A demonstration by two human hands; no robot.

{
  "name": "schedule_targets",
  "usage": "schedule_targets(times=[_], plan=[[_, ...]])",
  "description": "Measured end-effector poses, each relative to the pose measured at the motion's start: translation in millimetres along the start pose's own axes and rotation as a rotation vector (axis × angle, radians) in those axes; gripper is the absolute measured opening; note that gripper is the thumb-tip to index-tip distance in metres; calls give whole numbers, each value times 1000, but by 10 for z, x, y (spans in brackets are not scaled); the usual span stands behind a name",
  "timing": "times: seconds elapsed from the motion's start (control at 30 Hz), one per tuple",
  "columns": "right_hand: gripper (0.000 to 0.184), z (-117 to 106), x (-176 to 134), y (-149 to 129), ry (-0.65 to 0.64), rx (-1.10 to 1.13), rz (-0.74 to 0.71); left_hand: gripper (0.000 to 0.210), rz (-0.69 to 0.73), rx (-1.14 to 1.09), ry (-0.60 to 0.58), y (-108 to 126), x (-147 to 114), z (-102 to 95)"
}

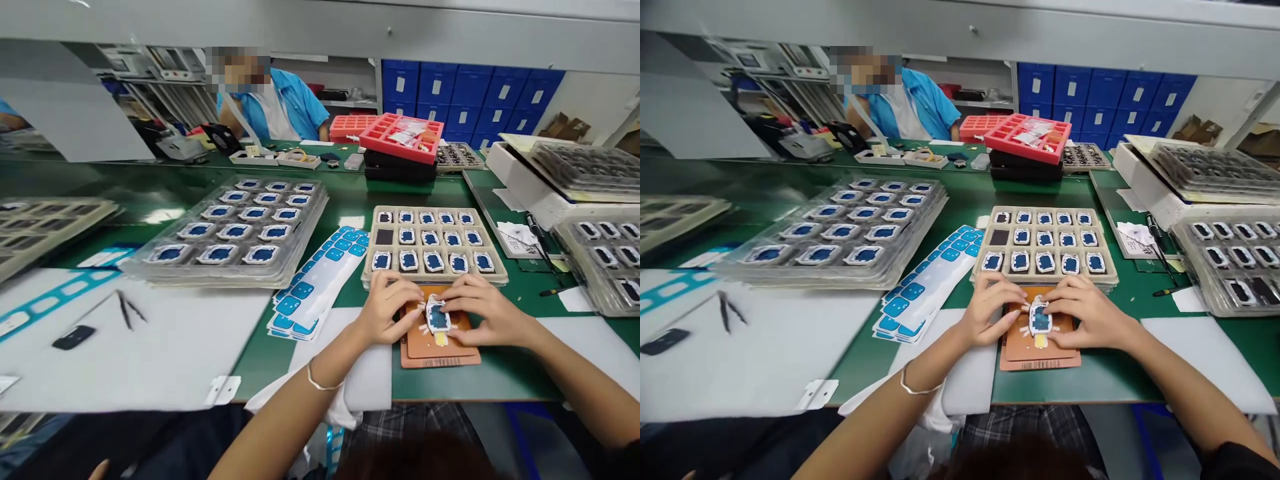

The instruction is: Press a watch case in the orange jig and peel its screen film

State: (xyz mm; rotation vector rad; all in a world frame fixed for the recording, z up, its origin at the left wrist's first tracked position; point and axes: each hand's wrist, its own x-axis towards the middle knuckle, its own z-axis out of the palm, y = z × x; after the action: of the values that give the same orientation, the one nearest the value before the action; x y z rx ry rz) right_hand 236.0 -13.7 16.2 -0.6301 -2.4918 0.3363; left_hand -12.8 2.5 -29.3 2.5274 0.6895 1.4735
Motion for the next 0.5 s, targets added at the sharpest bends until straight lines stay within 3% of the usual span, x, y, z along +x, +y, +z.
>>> schedule_targets(times=[0.1,0.23,0.33,0.5], plan=[[29,54,-22,-38,145,15,-16,15,5,-47,-28,45,36,-39],[24,59,-66,-17,258,145,65,21,26,-96,-13,102,68,-44],[20,89,-85,-4,290,323,188,28,44,-81,-24,142,67,-9],[39,218,-42,-135,278,459,281,39,49,-129,-50,190,40,62]])
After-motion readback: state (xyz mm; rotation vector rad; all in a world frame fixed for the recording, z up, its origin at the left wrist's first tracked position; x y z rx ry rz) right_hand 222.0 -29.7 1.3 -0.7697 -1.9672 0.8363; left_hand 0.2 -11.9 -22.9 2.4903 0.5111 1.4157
